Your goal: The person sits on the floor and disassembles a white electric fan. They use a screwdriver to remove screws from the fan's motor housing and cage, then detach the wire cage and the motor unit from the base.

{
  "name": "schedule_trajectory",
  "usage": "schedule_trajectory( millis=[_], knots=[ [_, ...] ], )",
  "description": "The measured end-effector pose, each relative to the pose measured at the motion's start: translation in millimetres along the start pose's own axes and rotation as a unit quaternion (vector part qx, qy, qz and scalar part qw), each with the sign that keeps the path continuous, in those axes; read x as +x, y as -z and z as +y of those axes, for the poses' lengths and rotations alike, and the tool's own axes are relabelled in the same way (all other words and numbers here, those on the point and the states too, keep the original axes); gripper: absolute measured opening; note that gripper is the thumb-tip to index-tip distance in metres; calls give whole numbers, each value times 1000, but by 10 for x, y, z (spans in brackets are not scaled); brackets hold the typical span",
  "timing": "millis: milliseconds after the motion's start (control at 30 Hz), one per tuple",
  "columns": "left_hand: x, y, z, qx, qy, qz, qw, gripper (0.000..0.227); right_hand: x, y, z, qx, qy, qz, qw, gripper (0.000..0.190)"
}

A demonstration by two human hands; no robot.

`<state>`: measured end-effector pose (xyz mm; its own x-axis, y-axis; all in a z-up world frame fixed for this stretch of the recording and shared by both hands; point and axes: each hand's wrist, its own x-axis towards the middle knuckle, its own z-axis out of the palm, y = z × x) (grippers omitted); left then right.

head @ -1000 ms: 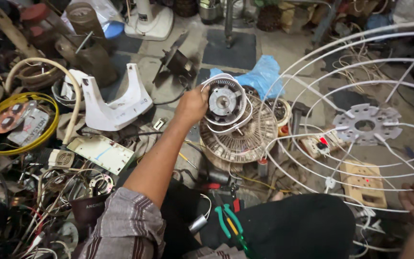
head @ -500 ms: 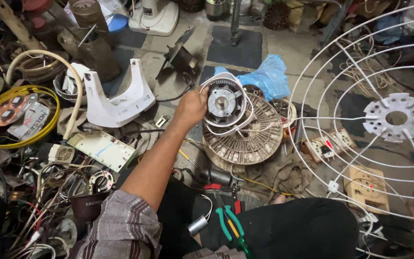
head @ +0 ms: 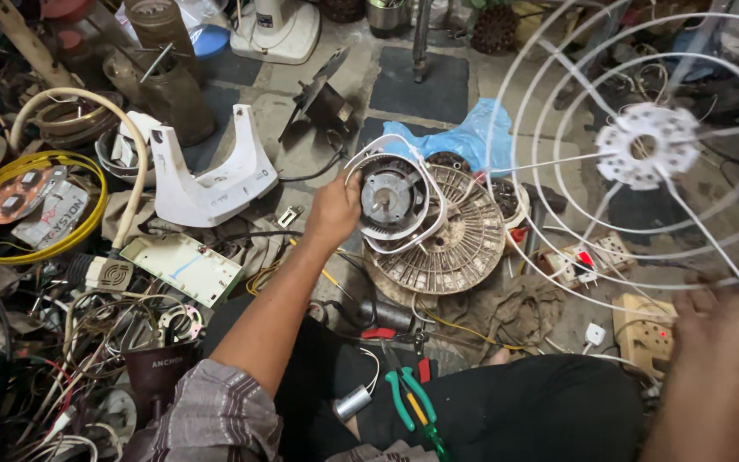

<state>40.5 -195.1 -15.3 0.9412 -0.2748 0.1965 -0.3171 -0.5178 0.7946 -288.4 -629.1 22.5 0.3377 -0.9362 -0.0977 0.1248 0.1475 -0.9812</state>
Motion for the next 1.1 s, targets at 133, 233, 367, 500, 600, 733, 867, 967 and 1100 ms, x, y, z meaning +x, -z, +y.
schedule_trajectory(
  millis=[133, 233, 367, 500, 600, 733, 867, 967, 1100],
  knots=[
    [-67, 5, -61, -21, -35, 5, 999, 34, -76, -585, 22, -21, 11, 57, 998, 51],
    [-123, 4, -102, -38, -78, 25, 996, 36, -18, -914, 67, 61, 59, -38, 996, 43],
    [-147, 16, -89, -33, -55, 20, 998, 35, 168, -1179, 6, 34, 119, 1, 992, 39],
    [-185, 22, -70, -56, -64, 22, 996, 35, 498, -1065, -149, 50, 71, 52, 995, 48],
    [-190, 33, -45, -59, -61, 18, 996, 36, 857, -822, -207, 134, 31, -15, 990, 48],
    [-229, -8, 95, -57, 1, 40, 998, 37, 1294, -470, -65, 188, 10, -45, 981, 38],
    [-253, -102, 154, -36, 48, 68, 996, 35, 1562, -384, 94, 335, 18, -87, 938, 37],
    [-268, -106, 156, -35, 52, 49, 997, 40, 1722, -556, 73, 354, -7, -98, 930, 44],
    [-300, -22, 276, -47, 22, 28, 998, 39, 2048, -853, 412, 324, -15, -145, 935, 41]
  ],
)
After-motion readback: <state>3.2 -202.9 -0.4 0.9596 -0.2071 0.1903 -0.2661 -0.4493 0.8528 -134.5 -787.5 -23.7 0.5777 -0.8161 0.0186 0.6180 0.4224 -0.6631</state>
